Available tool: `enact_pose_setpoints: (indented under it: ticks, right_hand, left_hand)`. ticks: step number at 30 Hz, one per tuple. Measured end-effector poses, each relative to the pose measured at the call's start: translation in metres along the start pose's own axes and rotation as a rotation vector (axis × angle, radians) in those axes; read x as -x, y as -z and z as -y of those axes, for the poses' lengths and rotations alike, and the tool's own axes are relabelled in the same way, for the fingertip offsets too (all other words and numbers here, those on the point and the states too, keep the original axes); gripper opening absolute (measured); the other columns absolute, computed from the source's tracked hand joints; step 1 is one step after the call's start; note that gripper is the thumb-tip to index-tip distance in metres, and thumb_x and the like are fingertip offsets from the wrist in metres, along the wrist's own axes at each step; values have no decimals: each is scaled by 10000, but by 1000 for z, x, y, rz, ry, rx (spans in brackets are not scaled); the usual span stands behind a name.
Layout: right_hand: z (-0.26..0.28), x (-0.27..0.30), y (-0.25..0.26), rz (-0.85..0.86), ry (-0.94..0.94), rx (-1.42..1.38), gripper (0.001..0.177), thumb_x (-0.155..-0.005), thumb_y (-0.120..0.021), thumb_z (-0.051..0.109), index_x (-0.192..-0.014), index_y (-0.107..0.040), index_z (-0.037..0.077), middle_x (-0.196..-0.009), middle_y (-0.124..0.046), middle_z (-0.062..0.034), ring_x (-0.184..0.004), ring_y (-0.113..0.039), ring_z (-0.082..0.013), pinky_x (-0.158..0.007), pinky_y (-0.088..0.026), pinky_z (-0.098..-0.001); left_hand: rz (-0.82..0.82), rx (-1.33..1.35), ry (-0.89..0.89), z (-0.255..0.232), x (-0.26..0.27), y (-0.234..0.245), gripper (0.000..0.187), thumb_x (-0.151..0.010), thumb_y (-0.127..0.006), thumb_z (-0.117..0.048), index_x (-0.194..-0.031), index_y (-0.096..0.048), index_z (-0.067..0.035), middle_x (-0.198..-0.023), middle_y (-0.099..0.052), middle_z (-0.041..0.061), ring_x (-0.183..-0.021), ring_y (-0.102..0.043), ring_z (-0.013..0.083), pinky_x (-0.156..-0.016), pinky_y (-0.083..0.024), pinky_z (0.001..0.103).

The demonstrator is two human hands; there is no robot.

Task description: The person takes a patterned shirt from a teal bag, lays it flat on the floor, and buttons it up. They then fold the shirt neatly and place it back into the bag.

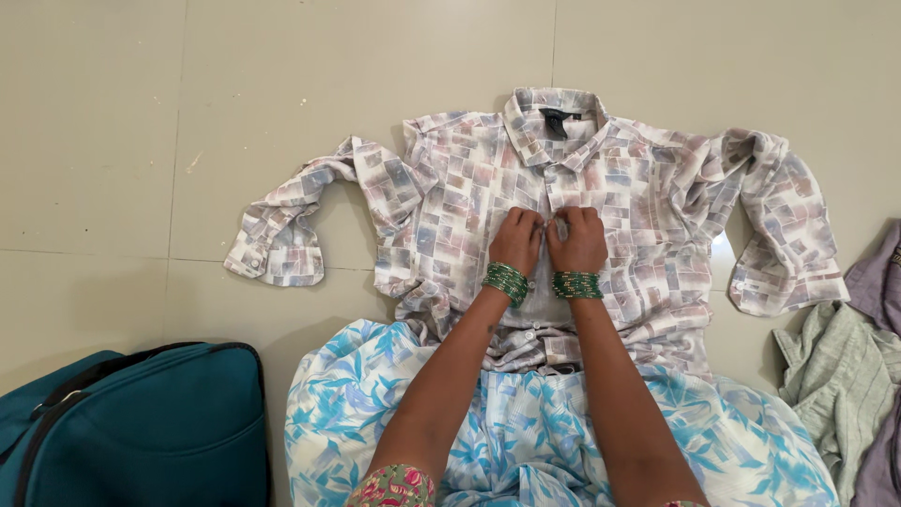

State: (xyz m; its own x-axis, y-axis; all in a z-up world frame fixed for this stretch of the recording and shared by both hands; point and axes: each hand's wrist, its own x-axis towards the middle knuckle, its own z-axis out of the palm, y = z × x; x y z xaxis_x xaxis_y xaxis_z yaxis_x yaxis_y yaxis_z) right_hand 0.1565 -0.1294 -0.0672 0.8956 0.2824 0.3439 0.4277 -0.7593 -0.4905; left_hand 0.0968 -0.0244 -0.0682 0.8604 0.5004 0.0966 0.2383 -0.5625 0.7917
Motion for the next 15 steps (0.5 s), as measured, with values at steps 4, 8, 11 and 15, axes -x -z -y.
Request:
enact_pose_setpoints:
  ticks: [4,8,11,15]
  right_hand:
    - [-6,-2,-1,110,-136,-57,88,-978,-752,235,-1012,-712,164,-1019,-649,-52,-876,-669,-257,-725,-539,-428]
    - [-6,-6,6,111,-34,-45,257,-808,-844,250,-1000,-713,140,-1016,-640,-66,-917,-649,-290,-730,-549,-442]
    - [1,-8,9,130,-60,-9,325,-742,-870,253,-991,-704,125,-1002,-632,-68,-915,-646,-297,-703,-540,-450]
    - [0,-9,6,127,-65,55,279,-756,-859,241,-958,-696,137,-1006,-629,-61,-933,-648,-297,-701,-542,-448]
  left_hand:
    - [-27,25,8,-4,-2,4,92,-924,-663,-157,-1001,-617,-142,-1021,-653,54,-923,-673,309,-719,-543,450]
    - [-11,63,61,-5,-5,6,118,-936,-640,-161,-1050,-615,-147,-1015,-655,52,-878,-676,317,-717,-539,450]
    - [-7,53,77,-4,-5,5,113,-933,-631,-151,-1045,-641,-164,-1024,-656,51,-879,-682,316,-715,-545,448]
    - [-11,40,67,-4,-4,2,115,-924,-642,-152,-1025,-687,-181,-1030,-657,50,-912,-683,301,-733,-552,440]
